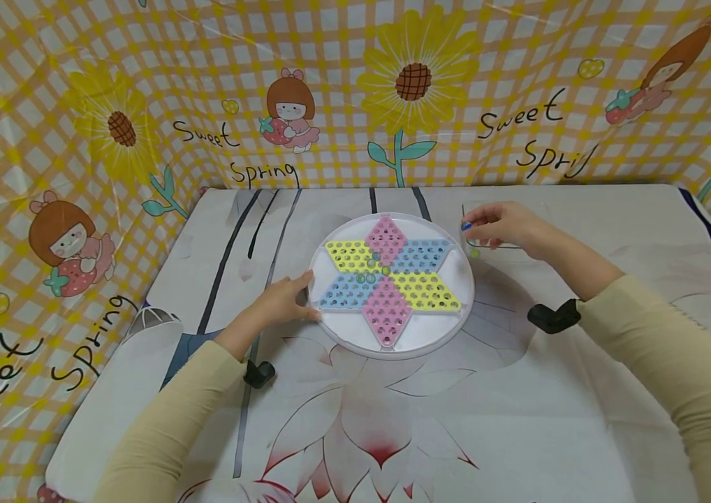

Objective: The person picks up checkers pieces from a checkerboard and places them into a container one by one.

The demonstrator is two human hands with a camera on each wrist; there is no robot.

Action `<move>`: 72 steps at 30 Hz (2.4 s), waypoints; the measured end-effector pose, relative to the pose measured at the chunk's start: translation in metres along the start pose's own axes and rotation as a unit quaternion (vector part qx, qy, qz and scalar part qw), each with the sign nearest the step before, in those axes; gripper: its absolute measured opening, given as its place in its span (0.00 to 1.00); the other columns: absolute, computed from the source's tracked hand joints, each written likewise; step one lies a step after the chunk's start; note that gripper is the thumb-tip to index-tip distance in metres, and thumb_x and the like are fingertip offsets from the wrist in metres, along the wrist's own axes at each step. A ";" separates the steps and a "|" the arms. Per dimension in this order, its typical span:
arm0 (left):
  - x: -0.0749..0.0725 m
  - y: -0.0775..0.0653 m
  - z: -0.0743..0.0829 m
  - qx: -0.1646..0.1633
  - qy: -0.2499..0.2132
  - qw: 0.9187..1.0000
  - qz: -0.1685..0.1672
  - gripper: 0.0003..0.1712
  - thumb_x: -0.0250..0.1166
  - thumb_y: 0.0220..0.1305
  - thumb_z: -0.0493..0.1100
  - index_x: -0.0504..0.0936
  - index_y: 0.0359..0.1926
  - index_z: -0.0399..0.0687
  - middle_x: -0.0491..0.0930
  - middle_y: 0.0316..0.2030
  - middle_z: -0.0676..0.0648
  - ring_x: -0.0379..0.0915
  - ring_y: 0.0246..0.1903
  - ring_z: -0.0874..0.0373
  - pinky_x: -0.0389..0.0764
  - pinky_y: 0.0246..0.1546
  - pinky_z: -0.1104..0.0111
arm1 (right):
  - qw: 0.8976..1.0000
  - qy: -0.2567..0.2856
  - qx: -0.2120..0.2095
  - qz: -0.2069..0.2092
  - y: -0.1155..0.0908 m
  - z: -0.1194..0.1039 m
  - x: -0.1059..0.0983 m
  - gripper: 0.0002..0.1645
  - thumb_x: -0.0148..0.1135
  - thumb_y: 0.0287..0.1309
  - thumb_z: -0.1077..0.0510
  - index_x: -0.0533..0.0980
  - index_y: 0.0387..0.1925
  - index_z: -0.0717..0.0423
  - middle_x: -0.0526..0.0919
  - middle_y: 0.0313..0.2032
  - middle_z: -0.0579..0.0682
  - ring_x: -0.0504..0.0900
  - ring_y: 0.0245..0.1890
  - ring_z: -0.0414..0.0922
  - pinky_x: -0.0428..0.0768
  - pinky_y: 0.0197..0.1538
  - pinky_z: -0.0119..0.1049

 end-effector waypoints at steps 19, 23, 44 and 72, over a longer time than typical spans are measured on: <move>0.000 0.000 0.001 0.005 -0.001 1.000 0.006 0.53 0.68 0.50 0.56 0.49 0.70 0.46 0.56 0.65 0.30 0.47 0.66 0.35 0.57 0.61 0.45 | 1.000 -0.001 0.009 0.017 -0.004 0.021 -0.036 0.35 0.57 0.58 0.42 0.65 0.57 0.62 0.77 0.37 0.38 0.73 0.38 0.43 0.75 0.40 0.33; 0.001 0.000 0.000 0.007 -0.001 1.000 0.008 0.53 0.68 0.50 0.56 0.49 0.70 0.46 0.56 0.64 0.30 0.47 0.66 0.35 0.57 0.61 0.45 | 1.000 -0.004 0.014 0.022 -0.004 0.026 -0.041 0.35 0.56 0.58 0.41 0.65 0.58 0.62 0.76 0.38 0.38 0.72 0.38 0.41 0.75 0.40 0.30; 0.000 -0.001 0.001 0.002 -0.001 1.000 0.004 0.53 0.68 0.51 0.55 0.49 0.71 0.46 0.56 0.65 0.33 0.44 0.66 0.36 0.55 0.61 0.45 | 0.998 0.043 0.018 0.031 -0.005 0.044 -0.060 0.23 0.59 0.56 0.42 0.70 0.47 0.51 0.76 0.29 0.29 0.73 0.33 0.35 0.75 0.37 0.27; 0.001 0.001 0.000 0.007 -0.003 1.000 0.009 0.53 0.68 0.51 0.55 0.49 0.70 0.45 0.57 0.65 0.33 0.45 0.66 0.35 0.56 0.61 0.44 | 0.994 0.091 0.045 0.047 -0.005 0.069 -0.076 0.04 0.60 0.56 0.45 0.73 0.29 0.30 0.75 0.26 0.27 0.74 0.28 0.33 0.75 0.35 0.26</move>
Point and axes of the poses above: each hand's wrist, its own y-axis towards the middle knuckle, its own x-axis out of the palm, z = x × y, the point moved 3 cm from there along y, towards the middle knuckle
